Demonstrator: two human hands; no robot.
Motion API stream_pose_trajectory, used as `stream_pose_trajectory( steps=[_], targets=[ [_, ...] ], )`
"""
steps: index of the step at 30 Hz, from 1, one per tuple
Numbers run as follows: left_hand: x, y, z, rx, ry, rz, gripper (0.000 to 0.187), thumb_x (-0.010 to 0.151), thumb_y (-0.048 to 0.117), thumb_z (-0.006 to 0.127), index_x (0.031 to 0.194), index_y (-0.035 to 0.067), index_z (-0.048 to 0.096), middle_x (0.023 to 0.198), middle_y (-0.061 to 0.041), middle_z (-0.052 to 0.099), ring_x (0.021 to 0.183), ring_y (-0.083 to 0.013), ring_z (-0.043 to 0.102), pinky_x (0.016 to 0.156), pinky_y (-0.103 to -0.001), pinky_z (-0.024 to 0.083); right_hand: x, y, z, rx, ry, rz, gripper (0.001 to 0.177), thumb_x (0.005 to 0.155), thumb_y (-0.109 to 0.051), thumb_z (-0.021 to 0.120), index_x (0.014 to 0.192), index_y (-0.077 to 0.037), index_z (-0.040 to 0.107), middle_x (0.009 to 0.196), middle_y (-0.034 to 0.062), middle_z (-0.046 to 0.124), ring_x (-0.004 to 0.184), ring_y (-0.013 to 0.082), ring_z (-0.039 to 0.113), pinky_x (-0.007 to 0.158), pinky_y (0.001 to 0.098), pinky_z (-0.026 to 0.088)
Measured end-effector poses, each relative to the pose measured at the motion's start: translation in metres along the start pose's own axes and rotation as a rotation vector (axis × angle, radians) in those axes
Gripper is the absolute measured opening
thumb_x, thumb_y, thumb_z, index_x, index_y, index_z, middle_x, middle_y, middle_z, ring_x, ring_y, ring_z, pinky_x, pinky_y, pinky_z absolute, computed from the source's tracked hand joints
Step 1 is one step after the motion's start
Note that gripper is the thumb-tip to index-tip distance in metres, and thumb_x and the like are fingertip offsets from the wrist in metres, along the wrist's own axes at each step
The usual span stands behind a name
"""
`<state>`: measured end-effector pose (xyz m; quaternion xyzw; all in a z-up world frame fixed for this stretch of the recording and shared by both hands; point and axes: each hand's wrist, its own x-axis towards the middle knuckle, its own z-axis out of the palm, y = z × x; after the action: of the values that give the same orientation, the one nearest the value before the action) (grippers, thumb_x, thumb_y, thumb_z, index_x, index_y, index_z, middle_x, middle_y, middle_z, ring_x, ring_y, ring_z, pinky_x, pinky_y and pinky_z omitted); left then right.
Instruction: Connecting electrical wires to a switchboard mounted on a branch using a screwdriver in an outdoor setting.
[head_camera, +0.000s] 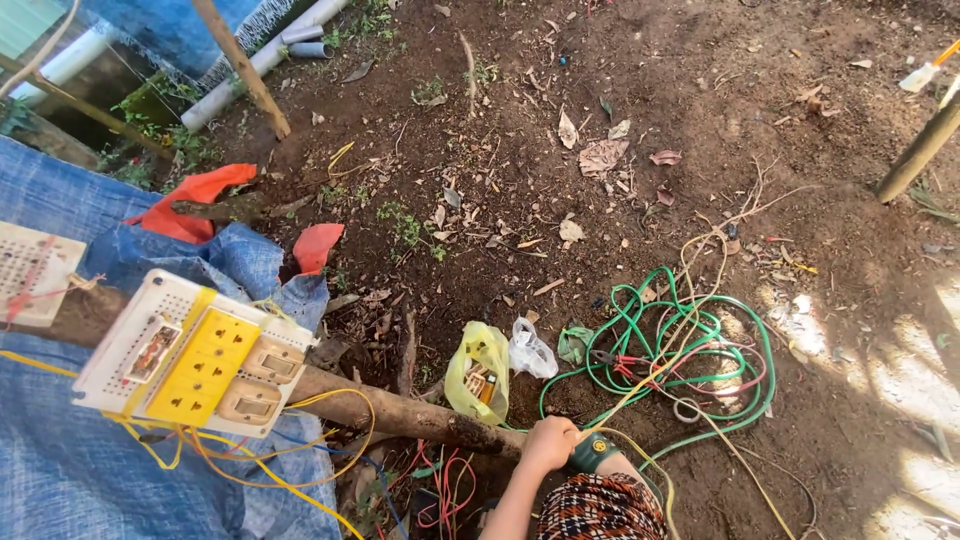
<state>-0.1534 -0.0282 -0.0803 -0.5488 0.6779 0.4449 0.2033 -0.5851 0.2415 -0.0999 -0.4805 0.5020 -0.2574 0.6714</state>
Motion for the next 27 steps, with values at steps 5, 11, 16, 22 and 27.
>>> stream_pose_trajectory(
  steps=[5, 11, 16, 22, 27],
  targets=[
    [-0.037, 0.033, -0.052, -0.151, 0.305, -0.066, 0.018, 0.109, 0.023, 0.052, 0.103, 0.014, 0.066, 0.083, 0.002, 0.065, 0.059, -0.0083, 0.047, 0.05, -0.023, 0.036, 0.05, -0.082, 0.057, 0.008, 0.022, 0.106, 0.036, 0.08, -0.019, 0.104, 0.11, -0.02, 0.084, 0.082, 0.0008, 0.069, 0.072, 0.0138, 0.066, 0.067, 0.0253, 0.046],
    [-0.083, 0.049, -0.092, -0.267, 0.532, -0.034, 0.022, 0.107, 0.018, 0.047, 0.107, 0.014, 0.069, 0.081, 0.002, 0.072, 0.054, -0.0076, 0.052, 0.052, -0.028, 0.042, 0.058, -0.096, 0.01, -0.697, 0.488, 0.369, 0.099, 0.066, -0.016, 0.072, 0.148, -0.055, 0.033, 0.078, -0.0218, 0.087, 0.064, 0.0, 0.088, 0.078, 0.0179, 0.071],
    [-0.137, 0.074, -0.11, -0.296, 0.726, 0.297, 0.016, 0.103, 0.014, 0.055, 0.102, 0.01, 0.071, 0.073, 0.0, 0.071, 0.052, -0.0091, 0.054, 0.046, -0.027, 0.04, 0.072, -0.184, 0.007, -0.889, 0.587, 0.658, 0.082, 0.093, -0.032, 0.064, 0.162, -0.038, 0.02, 0.098, -0.0112, 0.085, 0.077, 0.0048, 0.083, 0.063, 0.0191, 0.077],
    [-0.264, 0.13, -0.123, -0.277, 0.803, 0.926, 0.011, 0.1, 0.004, 0.057, 0.099, 0.002, 0.067, 0.072, -0.005, 0.067, 0.053, -0.011, 0.054, 0.043, -0.025, 0.041, 0.122, -0.219, 0.027, -0.629, 0.51, 0.554, 0.099, 0.092, -0.015, 0.072, 0.167, -0.035, 0.01, 0.088, 0.0051, 0.074, 0.073, 0.0155, 0.072, 0.062, 0.0221, 0.066],
    [-0.313, 0.12, -0.117, -0.21, 0.8, 1.062, 0.009, 0.096, 0.003, 0.061, 0.1, 0.007, 0.069, 0.068, -0.003, 0.064, 0.055, -0.0127, 0.055, 0.049, -0.027, 0.046, 0.162, -0.268, 0.06, -0.314, 0.439, 0.37, 0.119, 0.089, 0.001, 0.076, 0.168, -0.031, -0.007, 0.098, 0.0203, 0.072, 0.085, 0.0267, 0.073, 0.073, 0.0313, 0.068]
  ],
)
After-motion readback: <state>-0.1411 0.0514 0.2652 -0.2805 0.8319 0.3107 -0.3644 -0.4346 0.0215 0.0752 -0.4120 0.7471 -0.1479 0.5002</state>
